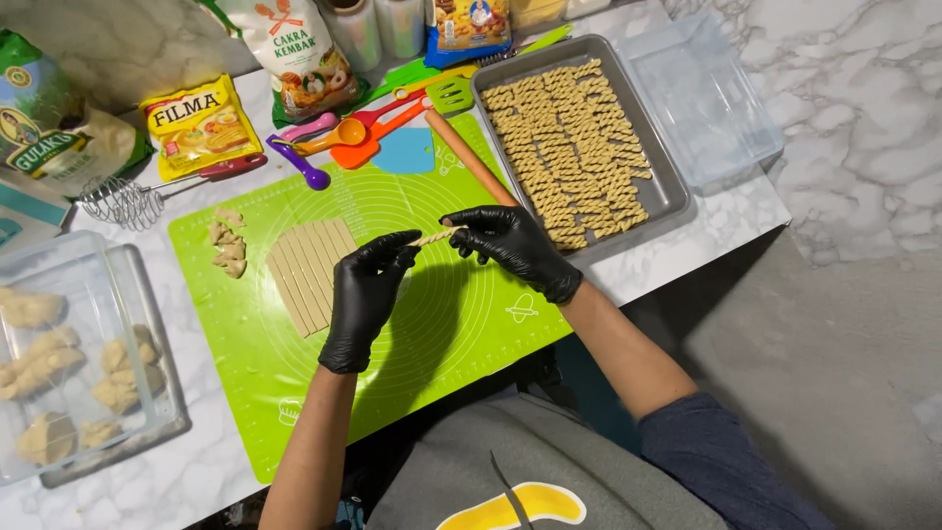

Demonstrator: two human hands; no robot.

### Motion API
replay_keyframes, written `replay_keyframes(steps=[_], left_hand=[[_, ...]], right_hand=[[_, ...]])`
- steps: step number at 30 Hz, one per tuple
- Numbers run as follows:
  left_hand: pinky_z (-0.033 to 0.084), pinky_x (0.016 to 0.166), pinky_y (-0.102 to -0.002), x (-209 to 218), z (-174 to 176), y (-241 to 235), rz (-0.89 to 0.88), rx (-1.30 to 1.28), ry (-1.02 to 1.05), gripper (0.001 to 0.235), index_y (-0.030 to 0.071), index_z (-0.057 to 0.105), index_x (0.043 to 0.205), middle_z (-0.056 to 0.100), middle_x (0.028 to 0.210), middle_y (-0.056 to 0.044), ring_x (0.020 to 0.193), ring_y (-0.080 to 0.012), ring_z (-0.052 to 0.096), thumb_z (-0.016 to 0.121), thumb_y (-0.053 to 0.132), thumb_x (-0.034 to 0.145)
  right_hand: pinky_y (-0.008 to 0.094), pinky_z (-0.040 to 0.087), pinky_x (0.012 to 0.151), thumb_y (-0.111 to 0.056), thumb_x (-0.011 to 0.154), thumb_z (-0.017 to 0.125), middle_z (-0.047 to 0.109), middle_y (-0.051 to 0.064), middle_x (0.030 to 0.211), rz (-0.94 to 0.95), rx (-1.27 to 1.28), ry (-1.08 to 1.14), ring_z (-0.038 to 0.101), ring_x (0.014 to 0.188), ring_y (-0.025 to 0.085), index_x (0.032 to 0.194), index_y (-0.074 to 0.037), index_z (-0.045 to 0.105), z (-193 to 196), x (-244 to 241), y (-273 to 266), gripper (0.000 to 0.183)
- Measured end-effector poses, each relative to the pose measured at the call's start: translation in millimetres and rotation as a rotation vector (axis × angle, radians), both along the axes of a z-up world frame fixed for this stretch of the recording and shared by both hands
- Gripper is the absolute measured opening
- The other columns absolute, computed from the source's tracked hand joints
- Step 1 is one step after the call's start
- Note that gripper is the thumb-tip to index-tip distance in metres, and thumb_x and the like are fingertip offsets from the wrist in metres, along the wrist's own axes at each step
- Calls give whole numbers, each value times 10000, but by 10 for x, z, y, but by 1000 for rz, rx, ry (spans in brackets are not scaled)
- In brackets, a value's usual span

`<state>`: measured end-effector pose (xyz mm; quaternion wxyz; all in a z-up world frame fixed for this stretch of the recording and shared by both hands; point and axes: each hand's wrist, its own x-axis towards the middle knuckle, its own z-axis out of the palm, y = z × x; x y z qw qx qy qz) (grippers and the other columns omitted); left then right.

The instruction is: The person flattens a piece of dough on a green silicone mat using a blue plastic scraper. They then use a knife to cut the dough into thin strips. The person picks up the strips, twists them, and places them onto a baking tray. This process is repeated throughout the video.

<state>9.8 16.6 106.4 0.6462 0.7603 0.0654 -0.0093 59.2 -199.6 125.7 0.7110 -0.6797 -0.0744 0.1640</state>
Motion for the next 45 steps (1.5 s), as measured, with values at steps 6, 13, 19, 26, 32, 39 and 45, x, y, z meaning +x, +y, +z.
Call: replay_keyframes(steps=[6,13,19,26,32,39,45], left_hand=[[535,839,-305,49,-56,-12,28,-36,-14,236,195,799,1175,761,906,-70,833,-125,650,691,118,979],[551,827,-478,188,-657,3,76,419,-82,253,139,795,1137,764,926,-134,886,-342,710,773,139,885],[506,832,-399,220,-1078,-27,42,983,-303,24,237,676,898,651,887,10,912,-268,651,697,229,903],[515,816,-435,254,-1151,-72,49,1062,-386,91,202,685,835,610,887,-37,894,-287,639,743,254,881],[477,865,-420,269,-1214,-5,88,974,-332,157,282,657,934,600,875,27,915,-240,635,701,427,895],[452,897,-462,239,-1294,45,96,962,-332,179,264,663,930,636,880,14,939,-253,636,721,421,869],[421,959,-479,173,-1263,47,35,929,-306,79,270,656,971,624,927,-4,998,-278,624,693,299,907]], right_hand=[[215,559,593,-146,924,795,784,151,858,-5,-149,-48,747,731,166,1085,-81,783,-150,77,54,174],[368,601,769,-264,956,756,729,88,922,7,-641,-349,733,876,260,1037,-156,769,-778,388,240,136],[435,597,797,-265,974,685,643,98,933,137,-939,-428,704,922,325,1026,-134,708,-852,606,352,143],[524,579,831,-376,893,759,663,196,1090,186,-1088,-588,686,989,403,1145,-82,723,-743,1219,491,388],[507,539,826,-615,658,864,581,182,1058,114,-1333,-907,590,998,388,1146,-64,710,-799,1684,577,751],[354,319,1128,-738,887,689,428,126,1536,351,-1287,-544,420,1396,323,1509,-203,492,-684,1609,558,844],[451,405,1120,-713,854,716,559,177,1414,509,-1496,-784,532,1294,362,1441,-87,547,-972,1561,555,875]])
